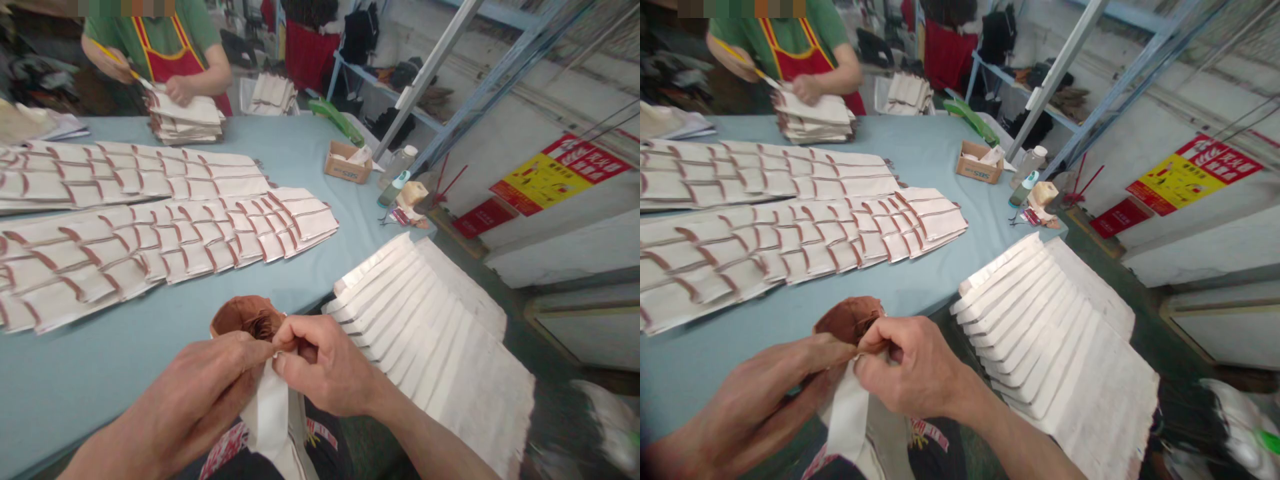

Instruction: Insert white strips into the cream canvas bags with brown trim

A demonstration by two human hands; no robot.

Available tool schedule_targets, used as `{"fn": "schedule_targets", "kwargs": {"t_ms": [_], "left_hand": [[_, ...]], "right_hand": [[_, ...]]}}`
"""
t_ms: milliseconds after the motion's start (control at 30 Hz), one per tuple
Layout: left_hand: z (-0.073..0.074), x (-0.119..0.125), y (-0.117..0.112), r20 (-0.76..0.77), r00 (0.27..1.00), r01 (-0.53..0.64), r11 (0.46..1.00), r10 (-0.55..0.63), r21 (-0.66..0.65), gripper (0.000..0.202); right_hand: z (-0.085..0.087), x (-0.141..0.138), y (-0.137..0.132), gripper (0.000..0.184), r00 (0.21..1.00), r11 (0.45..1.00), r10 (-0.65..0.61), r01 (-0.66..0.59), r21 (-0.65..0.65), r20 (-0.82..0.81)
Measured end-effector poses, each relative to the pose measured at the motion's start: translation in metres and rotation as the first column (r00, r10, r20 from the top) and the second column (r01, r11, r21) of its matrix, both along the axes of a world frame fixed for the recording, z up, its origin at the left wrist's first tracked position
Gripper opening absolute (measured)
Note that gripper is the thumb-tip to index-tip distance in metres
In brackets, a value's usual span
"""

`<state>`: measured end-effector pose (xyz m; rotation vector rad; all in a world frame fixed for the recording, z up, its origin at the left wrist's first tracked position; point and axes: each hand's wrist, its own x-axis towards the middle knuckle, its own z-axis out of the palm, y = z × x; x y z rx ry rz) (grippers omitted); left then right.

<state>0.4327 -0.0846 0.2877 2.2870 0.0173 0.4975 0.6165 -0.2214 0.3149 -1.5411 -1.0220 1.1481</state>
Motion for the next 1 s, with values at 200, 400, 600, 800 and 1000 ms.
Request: {"fn": "schedule_targets", "kwargs": {"t_ms": [200,400,600,800,1000], "left_hand": [[-0.011,-0.004,0.009,0.100,0.992,0.058,0.980,-0.078,0.192,0.043],[-0.015,-0.005,0.010,0.136,0.989,0.023,0.962,-0.063,0.273,0.044],[-0.008,-0.020,0.008,0.055,0.997,0.047,0.998,-0.044,-0.047,0.023],[0.017,-0.020,0.015,-0.306,0.952,-0.087,0.943,-0.017,-0.322,0.047],[0.016,-0.004,0.016,-0.310,0.919,0.126,0.926,-0.245,-0.356,0.039]], "right_hand": [[-0.009,-0.012,0.000,0.016,0.935,0.994,-0.061,0.027,-0.102,-0.349],[-0.014,-0.003,0.008,0.019,0.920,0.990,0.005,-0.059,-0.126,-0.392],[0.007,-0.001,0.006,0.008,0.992,0.981,0.093,-0.107,-0.160,-0.090],[0.028,0.000,-0.005,0.013,0.939,0.987,0.115,-0.146,0.072,0.324],[0.034,-0.001,-0.017,0.010,0.740,0.963,0.139,-0.256,0.085,0.658]]}}
